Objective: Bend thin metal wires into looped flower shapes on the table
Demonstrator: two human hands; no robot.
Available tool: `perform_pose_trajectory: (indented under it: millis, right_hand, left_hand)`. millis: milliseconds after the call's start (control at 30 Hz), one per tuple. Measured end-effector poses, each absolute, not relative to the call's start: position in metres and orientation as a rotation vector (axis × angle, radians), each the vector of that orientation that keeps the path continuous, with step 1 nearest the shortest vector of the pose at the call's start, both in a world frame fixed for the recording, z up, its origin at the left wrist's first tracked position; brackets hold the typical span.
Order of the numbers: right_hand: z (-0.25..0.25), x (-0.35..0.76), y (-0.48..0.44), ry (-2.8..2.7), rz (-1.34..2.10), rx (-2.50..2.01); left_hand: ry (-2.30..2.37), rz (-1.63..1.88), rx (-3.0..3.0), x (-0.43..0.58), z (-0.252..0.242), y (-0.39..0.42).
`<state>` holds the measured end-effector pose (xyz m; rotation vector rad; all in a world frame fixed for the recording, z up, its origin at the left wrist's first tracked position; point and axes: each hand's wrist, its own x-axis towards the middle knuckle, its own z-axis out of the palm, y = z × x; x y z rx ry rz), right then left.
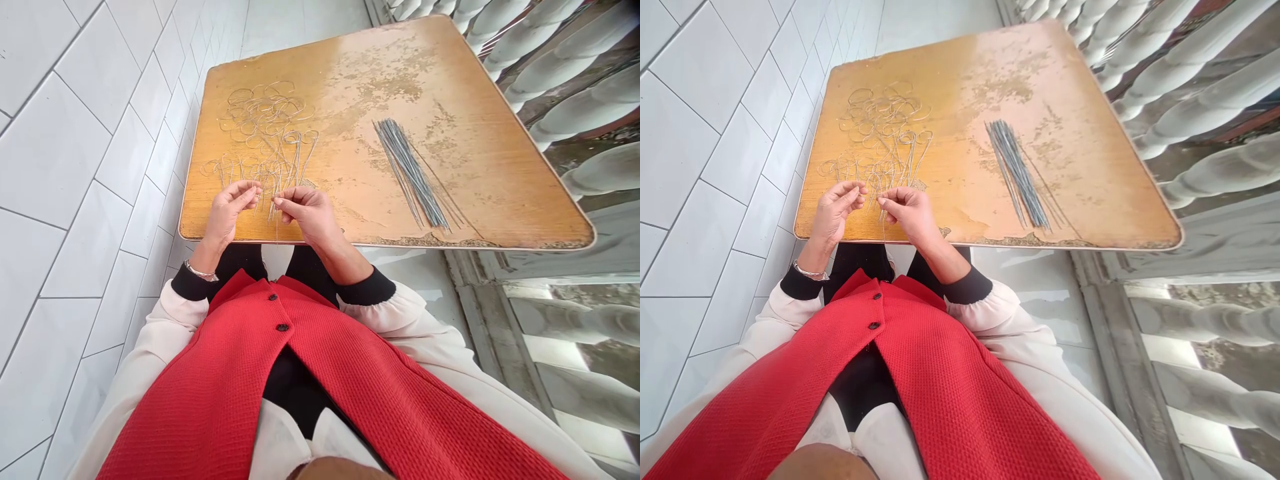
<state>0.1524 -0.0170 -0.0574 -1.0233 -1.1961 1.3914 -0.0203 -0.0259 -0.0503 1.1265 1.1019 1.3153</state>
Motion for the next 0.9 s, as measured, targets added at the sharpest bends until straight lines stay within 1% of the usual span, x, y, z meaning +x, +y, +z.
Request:
perform_pose_trajectory:
  millis: [233, 400, 667, 900]
  right_hand:
    - [-0.056, 0.152, -0.018, -1.192, 1.421, -0.988]
    - [-0.057, 0.152, -0.013, -1.191, 1.411, -1.024]
    - [-0.045, 0.143, 0.031, -1.245, 1.421, -1.155]
    - [-0.057, 0.126, 0.077, -1.37, 1.242, -1.398]
  left_hand:
    - [1.036, 1.257, 1.14, -0.011, -0.052, -0.026]
    - [1.115, 1.226, 1.1, -0.009, -0.05, -0.023]
    - [1.371, 1.48, 1.014, -0.043, -0.057, -0.018]
    - [1.379, 1.49, 1.017, -0.05, -0.068, -0.019]
